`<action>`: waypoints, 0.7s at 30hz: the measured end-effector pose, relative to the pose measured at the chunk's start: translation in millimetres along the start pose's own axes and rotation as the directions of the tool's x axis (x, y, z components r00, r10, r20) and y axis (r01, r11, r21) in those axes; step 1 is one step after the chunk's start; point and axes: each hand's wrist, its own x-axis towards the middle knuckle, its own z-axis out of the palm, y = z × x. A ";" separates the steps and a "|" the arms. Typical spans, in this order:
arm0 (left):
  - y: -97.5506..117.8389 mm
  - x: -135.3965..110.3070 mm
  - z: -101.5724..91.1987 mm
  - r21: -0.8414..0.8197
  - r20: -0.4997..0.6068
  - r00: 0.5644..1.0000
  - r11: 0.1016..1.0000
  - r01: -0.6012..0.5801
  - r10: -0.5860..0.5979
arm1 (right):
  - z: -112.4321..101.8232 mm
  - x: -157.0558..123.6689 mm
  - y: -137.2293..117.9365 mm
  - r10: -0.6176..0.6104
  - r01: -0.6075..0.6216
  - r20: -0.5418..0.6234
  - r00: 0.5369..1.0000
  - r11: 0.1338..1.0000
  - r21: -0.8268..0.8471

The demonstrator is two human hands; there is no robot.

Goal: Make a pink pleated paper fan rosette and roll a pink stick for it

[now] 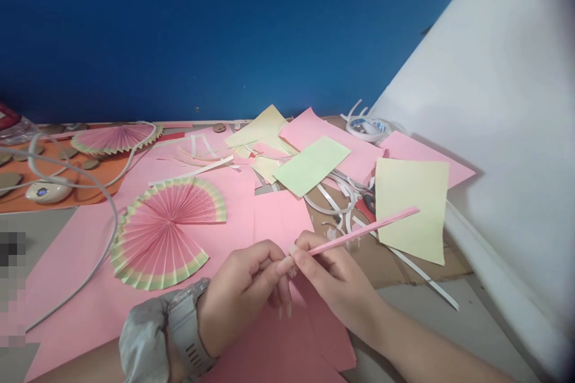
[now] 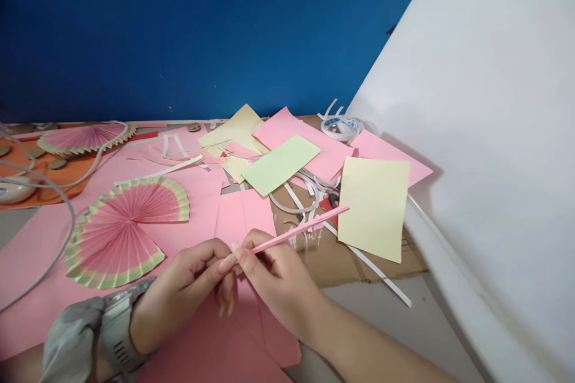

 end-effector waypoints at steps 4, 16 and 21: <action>-0.8 1.9 -1.0 -0.008 0.002 1.000 1.000 0.011 -0.011 | -3.2 1.9 -3.3 -0.037 0.037 -0.049 0.998 0.999 -0.002; -2.7 1.6 -0.5 -0.064 0.045 0.999 0.998 0.027 -0.024 | -5.0 1.7 -0.3 -0.043 0.043 -0.001 0.999 0.997 0.068; -2.6 1.2 0.7 -0.075 0.067 0.997 0.996 0.051 -0.046 | -7.4 2.6 0.1 -0.050 0.053 -0.052 0.997 0.997 0.062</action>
